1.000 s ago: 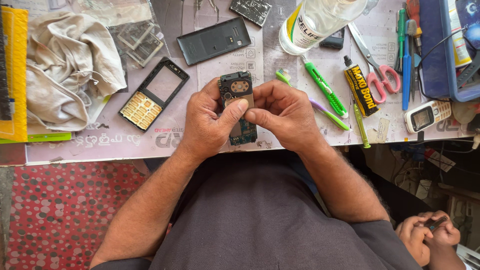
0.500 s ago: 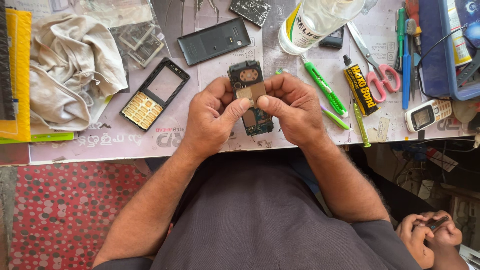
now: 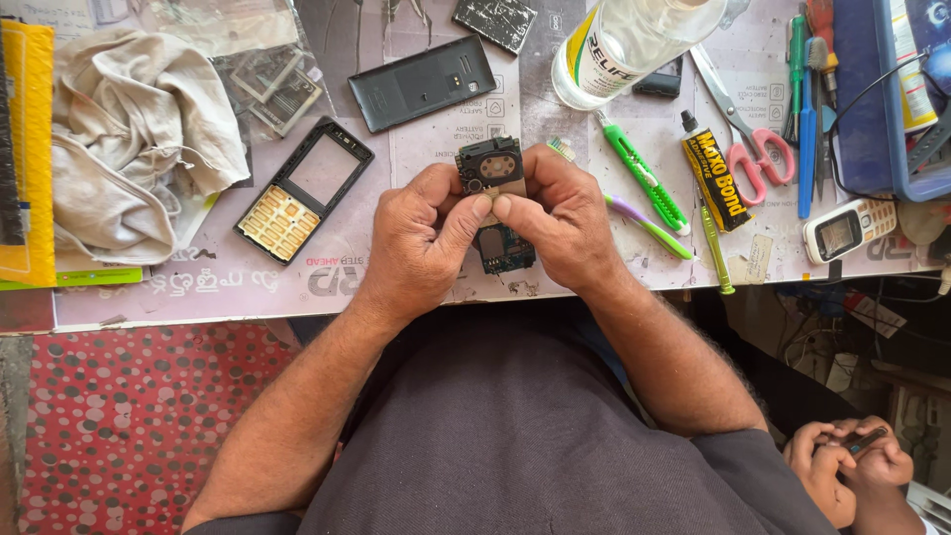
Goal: The person cleans a small metallic component with a toothbrush, then places it onto a mobile phone motherboard. They align and press the component into place, then insert the motherboard into the phone's front housing. The person continues to adjust the component within the housing.
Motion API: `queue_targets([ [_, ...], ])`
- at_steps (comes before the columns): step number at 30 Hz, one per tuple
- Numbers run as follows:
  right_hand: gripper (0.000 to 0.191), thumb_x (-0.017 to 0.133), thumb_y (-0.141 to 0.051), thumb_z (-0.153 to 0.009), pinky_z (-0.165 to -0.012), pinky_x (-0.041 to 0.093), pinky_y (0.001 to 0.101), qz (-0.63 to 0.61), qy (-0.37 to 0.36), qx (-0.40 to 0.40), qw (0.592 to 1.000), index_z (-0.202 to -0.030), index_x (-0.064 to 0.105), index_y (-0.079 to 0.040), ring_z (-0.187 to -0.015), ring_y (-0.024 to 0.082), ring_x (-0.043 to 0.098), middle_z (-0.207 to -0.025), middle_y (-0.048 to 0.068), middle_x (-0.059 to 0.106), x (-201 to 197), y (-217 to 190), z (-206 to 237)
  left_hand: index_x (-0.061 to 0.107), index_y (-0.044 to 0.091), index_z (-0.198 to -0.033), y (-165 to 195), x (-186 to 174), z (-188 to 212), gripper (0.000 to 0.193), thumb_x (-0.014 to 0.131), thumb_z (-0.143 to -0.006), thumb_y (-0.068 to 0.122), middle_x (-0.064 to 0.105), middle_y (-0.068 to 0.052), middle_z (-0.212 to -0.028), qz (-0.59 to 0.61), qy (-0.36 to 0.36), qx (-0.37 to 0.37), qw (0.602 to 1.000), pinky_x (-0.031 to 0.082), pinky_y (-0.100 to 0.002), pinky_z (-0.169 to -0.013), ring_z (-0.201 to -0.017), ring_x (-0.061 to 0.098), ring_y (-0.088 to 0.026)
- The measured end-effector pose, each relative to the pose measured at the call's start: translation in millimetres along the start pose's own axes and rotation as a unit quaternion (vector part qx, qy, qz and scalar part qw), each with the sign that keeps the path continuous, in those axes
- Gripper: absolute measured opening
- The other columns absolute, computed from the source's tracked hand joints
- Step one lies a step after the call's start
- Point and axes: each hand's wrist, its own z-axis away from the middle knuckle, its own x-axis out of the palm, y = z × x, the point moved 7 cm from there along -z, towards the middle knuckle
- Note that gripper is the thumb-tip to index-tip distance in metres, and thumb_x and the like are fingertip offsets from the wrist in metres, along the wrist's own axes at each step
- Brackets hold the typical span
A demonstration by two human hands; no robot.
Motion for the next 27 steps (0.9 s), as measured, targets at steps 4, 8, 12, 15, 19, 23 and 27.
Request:
queue_targets([
  [4,0.025,0.062,-0.015,-0.103,-0.085,0.053,0.0255,0.009,0.016,0.018,1.000,-0.119,0.066,0.003,-0.093,0.008,0.061,-0.104,0.003,0.068,-0.2,3.0,-1.1,0.067,0.002,-0.104,1.7,1.4,-1.2,0.012,0.064,-0.105,0.014,0.069,0.000,-0.075,0.002,-0.009,0.002,1.000,0.051,-0.022,-0.061,-0.068,0.061,-0.005],
  [8,0.032,0.055,-0.018,-0.103,-0.094,0.052,0.0276,-0.040,0.004,0.009,0.999,-0.123,0.067,0.003,-0.102,0.010,0.063,-0.110,0.004,0.070,1.6,-1.8,1.4,0.065,0.001,-0.102,6.3,1.4,-0.7,0.012,0.065,-0.105,0.013,0.069,-0.001,-0.076,-0.015,-0.008,0.023,1.000,0.050,-0.023,-0.061,-0.068,0.060,-0.005],
  [12,0.029,0.057,-0.017,-0.101,-0.093,0.052,0.0281,-0.088,0.004,0.028,0.996,-0.121,0.068,0.001,-0.101,0.011,0.062,-0.108,0.003,0.069,0.7,4.2,0.4,0.066,0.001,-0.105,4.9,3.0,-1.4,0.012,0.065,-0.105,0.013,0.069,-0.002,-0.077,0.002,-0.011,0.010,1.000,0.051,-0.023,-0.062,-0.069,0.061,-0.004],
  [15,0.023,0.062,-0.016,-0.102,-0.090,0.053,0.0282,0.018,0.003,-0.007,1.000,-0.116,0.068,0.002,-0.098,0.010,0.060,-0.105,0.002,0.065,-2.0,1.3,-0.3,0.066,0.001,-0.105,7.4,3.9,-1.1,0.012,0.066,-0.105,0.014,0.070,-0.002,-0.079,-0.007,-0.025,0.025,0.999,0.052,-0.023,-0.064,-0.071,0.062,-0.005],
  [19,0.024,0.064,-0.018,-0.103,-0.080,0.050,0.0261,0.143,-0.002,-0.025,0.989,-0.115,0.069,0.002,-0.090,0.009,0.056,-0.097,0.000,0.063,-4.2,-4.4,2.2,0.067,0.002,-0.109,12.7,4.0,0.0,0.012,0.065,-0.107,0.013,0.073,-0.003,-0.089,-0.009,-0.029,0.062,0.998,0.055,-0.024,-0.070,-0.079,0.066,-0.006],
  [23,0.029,0.058,-0.023,-0.105,-0.087,0.051,0.0255,0.037,-0.010,-0.024,0.999,-0.119,0.066,0.002,-0.096,0.008,0.059,-0.104,-0.001,0.065,-2.9,-3.7,3.6,0.067,0.001,-0.104,6.8,3.7,-0.7,0.012,0.066,-0.104,0.013,0.071,-0.002,-0.079,-0.028,-0.014,0.024,0.999,0.052,-0.023,-0.063,-0.070,0.063,-0.006],
  [27,0.031,0.057,-0.026,-0.106,-0.082,0.049,0.0241,-0.001,-0.005,0.006,1.000,-0.116,0.068,0.001,-0.091,0.007,0.057,-0.098,-0.001,0.066,-7.2,3.0,5.8,0.066,0.000,-0.104,1.6,4.3,-0.7,0.012,0.063,-0.104,0.012,0.070,-0.002,-0.077,0.002,-0.013,0.006,1.000,0.053,-0.022,-0.062,-0.069,0.064,-0.005],
])
